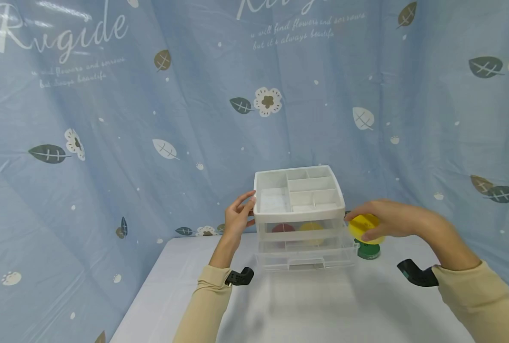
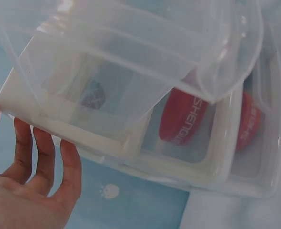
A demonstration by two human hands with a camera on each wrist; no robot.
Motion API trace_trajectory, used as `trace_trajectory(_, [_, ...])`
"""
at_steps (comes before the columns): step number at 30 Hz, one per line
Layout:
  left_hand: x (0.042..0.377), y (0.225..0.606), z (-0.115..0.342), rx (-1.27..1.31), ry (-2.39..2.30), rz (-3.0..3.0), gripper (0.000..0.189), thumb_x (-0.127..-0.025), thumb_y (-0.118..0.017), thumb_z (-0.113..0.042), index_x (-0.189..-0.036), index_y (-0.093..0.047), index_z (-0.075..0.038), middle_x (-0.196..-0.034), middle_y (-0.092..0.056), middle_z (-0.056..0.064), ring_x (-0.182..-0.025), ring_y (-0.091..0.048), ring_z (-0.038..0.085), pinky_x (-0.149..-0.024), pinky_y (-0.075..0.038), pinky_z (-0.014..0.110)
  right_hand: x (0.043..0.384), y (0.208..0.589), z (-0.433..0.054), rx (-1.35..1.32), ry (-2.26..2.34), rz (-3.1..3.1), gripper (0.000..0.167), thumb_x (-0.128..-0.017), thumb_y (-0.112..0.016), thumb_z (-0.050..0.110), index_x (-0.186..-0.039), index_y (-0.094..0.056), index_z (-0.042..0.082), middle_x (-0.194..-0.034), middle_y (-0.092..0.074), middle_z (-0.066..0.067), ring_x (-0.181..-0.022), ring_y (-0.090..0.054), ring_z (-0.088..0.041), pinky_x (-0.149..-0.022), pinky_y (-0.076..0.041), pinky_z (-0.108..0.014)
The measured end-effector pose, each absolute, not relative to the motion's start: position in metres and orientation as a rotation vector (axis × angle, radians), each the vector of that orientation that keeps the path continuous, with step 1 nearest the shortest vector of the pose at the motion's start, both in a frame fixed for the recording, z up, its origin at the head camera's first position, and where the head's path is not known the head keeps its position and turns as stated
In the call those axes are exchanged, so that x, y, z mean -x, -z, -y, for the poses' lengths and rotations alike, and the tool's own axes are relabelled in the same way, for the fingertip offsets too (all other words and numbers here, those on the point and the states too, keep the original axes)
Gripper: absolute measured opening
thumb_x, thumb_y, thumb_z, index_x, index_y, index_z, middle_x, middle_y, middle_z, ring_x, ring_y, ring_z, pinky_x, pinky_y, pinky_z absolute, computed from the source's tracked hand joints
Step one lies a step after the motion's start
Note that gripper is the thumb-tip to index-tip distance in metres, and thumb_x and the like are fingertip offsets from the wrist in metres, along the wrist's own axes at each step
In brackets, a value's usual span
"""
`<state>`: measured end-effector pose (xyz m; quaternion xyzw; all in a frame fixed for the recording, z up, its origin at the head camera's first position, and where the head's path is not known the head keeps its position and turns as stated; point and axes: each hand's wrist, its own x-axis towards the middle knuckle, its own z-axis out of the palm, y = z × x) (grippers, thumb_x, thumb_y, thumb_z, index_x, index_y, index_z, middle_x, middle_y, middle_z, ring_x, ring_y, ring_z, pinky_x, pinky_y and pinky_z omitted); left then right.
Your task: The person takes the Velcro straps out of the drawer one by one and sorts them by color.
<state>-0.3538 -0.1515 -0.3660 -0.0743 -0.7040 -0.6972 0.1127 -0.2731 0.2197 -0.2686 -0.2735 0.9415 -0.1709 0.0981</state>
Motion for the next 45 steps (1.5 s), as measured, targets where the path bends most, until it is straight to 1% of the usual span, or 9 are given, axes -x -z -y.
trace_trajectory(9, [0.355,0.366,0.151,0.188,2.043,2.074,0.036,-0.091,-0.067,-0.047,-0.125,-0.065,-0.036,-0.113,-0.069,0.012,-0.084,-0.069,0.013,-0.083,-0.060,0.041,0.282,0.297,-0.238,0.767,0.497,-2.835,0.046,-0.083,-0.079,0.029,-0.126,-0.065,0.018,-0.123,-0.061,-0.008,-0.102,-0.052,-0.026,-0.081,-0.054,-0.045])
trace_trajectory(13, [0.355,0.365,0.151,0.187,2.040,2.077,0.037,-0.091,-0.067,-0.047,-0.126,-0.065,-0.035,-0.114,-0.068,0.014,-0.083,-0.069,0.013,-0.083,-0.060,0.043,0.289,0.316,-0.244,0.757,0.506,-2.826,0.047,-0.082,-0.079,0.027,-0.126,-0.065,0.016,-0.124,-0.062,-0.011,-0.101,-0.053,-0.025,-0.082,-0.055,-0.046])
trace_trajectory(19, [0.355,0.364,0.152,0.206,2.045,2.091,0.041,-0.092,-0.065,-0.046,-0.131,-0.062,-0.032,-0.120,-0.065,0.019,-0.084,-0.068,0.011,-0.088,-0.058,0.046,0.298,0.346,-0.250,0.740,0.507,-2.835,0.046,-0.080,-0.081,0.025,-0.123,-0.066,0.014,-0.120,-0.064,-0.010,-0.098,-0.053,-0.024,-0.084,-0.054,-0.050])
trace_trajectory(24, [0.349,0.357,0.152,0.213,2.073,2.110,0.042,-0.096,-0.062,-0.038,-0.137,-0.059,-0.026,-0.124,-0.062,0.024,-0.082,-0.067,0.009,-0.088,-0.058,0.046,0.303,0.367,-0.253,0.717,0.523,-2.809,0.044,-0.079,-0.081,0.020,-0.120,-0.067,0.011,-0.115,-0.065,-0.008,-0.096,-0.053,-0.022,-0.085,-0.053,-0.050])
trace_trajectory(27, [0.339,0.348,0.152,0.220,2.081,2.120,0.040,-0.098,-0.062,-0.033,-0.136,-0.059,-0.023,-0.125,-0.061,0.026,-0.082,-0.067,0.009,-0.088,-0.058,0.046,0.306,0.381,-0.253,0.679,0.529,-2.821,0.044,-0.079,-0.082,0.021,-0.119,-0.066,0.011,-0.115,-0.064,-0.009,-0.097,-0.054,-0.024,-0.087,-0.052,-0.054])
trace_trajectory(30, [0.333,0.344,0.151,0.223,2.078,2.122,0.038,-0.098,-0.062,-0.033,-0.135,-0.061,-0.024,-0.124,-0.061,0.026,-0.082,-0.067,0.009,-0.087,-0.058,0.045,0.309,0.396,-0.253,0.620,0.535,-2.846,0.045,-0.077,-0.083,0.022,-0.118,-0.067,0.012,-0.114,-0.064,-0.010,-0.097,-0.054,-0.025,-0.088,-0.050,-0.059])
trace_trajectory(34, [0.333,0.345,0.151,0.220,2.069,2.125,0.036,-0.098,-0.062,-0.033,-0.134,-0.061,-0.026,-0.123,-0.062,0.025,-0.082,-0.067,0.009,-0.084,-0.059,0.042,0.313,0.413,-0.254,0.586,0.532,-2.836,0.046,-0.076,-0.084,0.023,-0.118,-0.068,0.014,-0.116,-0.066,-0.009,-0.099,-0.054,-0.025,-0.093,-0.046,-0.066])
trace_trajectory(37, [0.333,0.345,0.151,0.223,2.070,2.122,0.036,-0.098,-0.062,-0.032,-0.134,-0.061,-0.026,-0.123,-0.062,0.026,-0.082,-0.067,0.009,-0.084,-0.059,0.042,0.315,0.423,-0.255,0.596,0.539,-2.814,0.046,-0.076,-0.084,0.022,-0.118,-0.069,0.014,-0.119,-0.066,-0.010,-0.104,-0.055,-0.027,-0.096,-0.042,-0.068])
trace_trajectory(45, [0.333,0.345,0.150,0.227,2.052,2.140,0.038,-0.098,-0.061,-0.034,-0.135,-0.060,-0.024,-0.123,-0.062,0.026,-0.082,-0.067,0.009,-0.088,-0.057,0.046,0.315,0.440,-0.255,0.553,0.577,-2.811,0.046,-0.075,-0.085,0.019,-0.118,-0.069,0.014,-0.121,-0.066,-0.013,-0.108,-0.058,-0.032,-0.097,-0.042,-0.068])
